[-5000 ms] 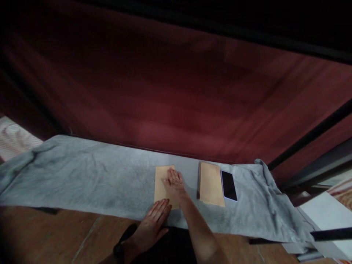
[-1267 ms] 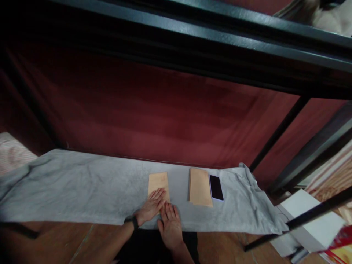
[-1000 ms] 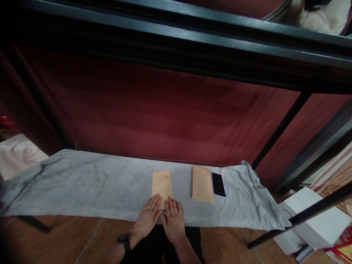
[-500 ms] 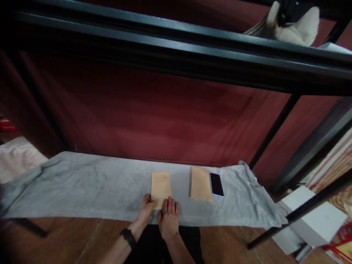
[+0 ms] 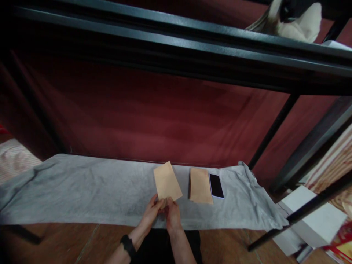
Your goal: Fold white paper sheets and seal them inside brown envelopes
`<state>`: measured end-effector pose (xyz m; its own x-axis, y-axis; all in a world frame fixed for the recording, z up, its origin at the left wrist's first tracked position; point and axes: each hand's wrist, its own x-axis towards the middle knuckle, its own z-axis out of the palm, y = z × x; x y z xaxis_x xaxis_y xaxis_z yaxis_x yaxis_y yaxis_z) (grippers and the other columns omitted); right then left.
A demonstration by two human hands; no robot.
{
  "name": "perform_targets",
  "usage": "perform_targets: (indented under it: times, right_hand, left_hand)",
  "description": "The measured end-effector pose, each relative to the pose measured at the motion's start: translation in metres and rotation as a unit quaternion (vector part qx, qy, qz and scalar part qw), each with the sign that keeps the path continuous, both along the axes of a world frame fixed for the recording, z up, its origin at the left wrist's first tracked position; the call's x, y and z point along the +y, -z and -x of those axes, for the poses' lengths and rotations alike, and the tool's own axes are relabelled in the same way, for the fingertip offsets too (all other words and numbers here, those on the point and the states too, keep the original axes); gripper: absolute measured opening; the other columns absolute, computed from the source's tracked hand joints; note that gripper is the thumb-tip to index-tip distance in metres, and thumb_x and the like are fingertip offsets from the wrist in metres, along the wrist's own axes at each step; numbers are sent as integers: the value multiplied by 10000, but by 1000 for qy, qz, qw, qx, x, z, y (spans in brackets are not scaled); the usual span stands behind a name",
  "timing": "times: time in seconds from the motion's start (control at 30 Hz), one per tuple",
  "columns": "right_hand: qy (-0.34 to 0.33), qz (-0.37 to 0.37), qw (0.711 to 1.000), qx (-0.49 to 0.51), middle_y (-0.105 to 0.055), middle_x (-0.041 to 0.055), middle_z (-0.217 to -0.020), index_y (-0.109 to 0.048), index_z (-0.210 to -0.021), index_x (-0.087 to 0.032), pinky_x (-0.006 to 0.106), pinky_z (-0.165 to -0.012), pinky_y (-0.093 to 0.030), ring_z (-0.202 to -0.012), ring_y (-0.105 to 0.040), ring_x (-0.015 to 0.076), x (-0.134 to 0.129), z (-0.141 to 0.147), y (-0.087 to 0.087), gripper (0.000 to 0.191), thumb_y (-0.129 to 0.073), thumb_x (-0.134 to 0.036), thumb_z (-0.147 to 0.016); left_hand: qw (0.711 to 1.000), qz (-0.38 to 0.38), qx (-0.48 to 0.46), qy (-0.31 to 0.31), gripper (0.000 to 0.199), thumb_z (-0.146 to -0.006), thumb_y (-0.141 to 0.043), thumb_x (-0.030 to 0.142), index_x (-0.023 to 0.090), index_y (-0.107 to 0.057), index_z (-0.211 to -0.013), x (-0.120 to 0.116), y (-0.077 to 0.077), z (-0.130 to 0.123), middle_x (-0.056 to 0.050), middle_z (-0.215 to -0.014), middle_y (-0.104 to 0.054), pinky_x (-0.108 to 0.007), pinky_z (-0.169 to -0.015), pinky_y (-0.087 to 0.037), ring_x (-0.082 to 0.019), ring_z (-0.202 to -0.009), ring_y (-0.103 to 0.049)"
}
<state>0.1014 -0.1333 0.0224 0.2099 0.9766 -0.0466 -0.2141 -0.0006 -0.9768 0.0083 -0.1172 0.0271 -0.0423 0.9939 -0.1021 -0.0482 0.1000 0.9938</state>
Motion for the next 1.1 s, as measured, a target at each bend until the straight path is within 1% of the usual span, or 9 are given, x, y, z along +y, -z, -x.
perform_targets:
  times: [0.1, 0.27, 0.4, 0.5, 0.6, 0.7, 0.77, 0.93, 1.1]
  right_hand:
    - [-26, 20, 993, 115, -748, 114, -933, -642, -986, -176, 351, -645, -572, -799, -723, 253, -10, 9, 7, 517, -487, -645, -835]
    - [-29, 80, 992, 96, -736, 88, -794, -613, -835, -191, 339, -642, -563, -734, -713, 236, -8, 8, 11, 406, -558, -588, -771]
    - [-54, 146, 987, -47, -729, 93, -765, -652, -813, -164, 336, -583, -552, -619, -687, 211, -7, -6, 12, 363, -510, -498, -829]
    - [-42, 94, 977, -187, -746, 117, -953, -707, -952, -166, 412, -776, -569, -843, -715, 256, -18, -22, 14, 347, -477, -418, -890]
    - [-44, -78, 913, -398, -658, 75, -1292, -659, -1233, -236, 469, -1093, -407, -1242, -573, 254, -32, -35, 17, 369, -431, -328, -958]
    - [-82, -167, 820, -542, -547, 29, -1437, -533, -1395, -278, 470, -1179, -309, -1343, -486, 220, -40, -41, 22, 421, -433, -272, -986]
    - [-82, -185, 785, -586, -529, 27, -1451, -486, -1433, -267, 447, -1185, -312, -1340, -491, 203, -41, -41, 26, 444, -440, -249, -992]
    - [-70, -197, 757, -619, -550, 42, -1429, -474, -1442, -238, 438, -1179, -327, -1329, -504, 203, -40, -39, 31, 459, -443, -218, -984]
    - [-69, -199, 749, -628, -515, 32, -1464, -438, -1464, -261, 467, -1177, -321, -1350, -479, 224, -40, -40, 34, 531, -493, -195, -940]
  left_hand:
    - [998, 39, -42, 6, 540, -697, -721, 388, 132, -611, -1160, -1, 12, 1, -72, -831, -739, -292, -628, -557, -211, -732, -710]
    - [995, 71, -63, 11, 592, -635, -747, 288, 143, -566, -1179, 9, 16, 11, 7, -677, -690, -234, -476, -482, -161, -554, -642]
    - [996, 81, 38, 5, 553, -728, -640, 189, 132, -508, -1262, 21, 15, 24, 51, -599, -631, -203, -423, -409, -112, -431, -552]
    - [982, 75, 173, 25, 523, -809, -519, 134, 107, -461, -1329, 23, 13, 36, 58, -566, -594, -202, -426, -379, -113, -415, -534]
    - [951, 55, 302, 41, 528, -856, -475, 133, 112, -417, -1381, 19, 10, 46, 18, -674, -652, -215, -525, -436, -134, -538, -618]
    - [896, 11, 442, 35, 487, -882, -467, 148, 140, -456, -1369, 11, 7, 51, -52, -880, -710, -260, -711, -486, -175, -779, -684]
    - [850, -58, 523, 20, 401, -915, -436, 181, 150, -537, -1302, 11, 7, 48, -98, -992, -707, -326, -829, -485, -220, -927, -672]
    - [785, -254, 562, 55, 447, -962, -358, 217, 158, -501, -1381, 49, 13, 23, -128, -1410, -547, -414, -1089, -372, -246, -1333, -466]
    - [756, -258, 587, 130, 519, -969, -330, 258, 115, -415, -1461, 111, 24, -1, -134, -1525, -430, -439, -1173, -277, -237, -1439, -336]
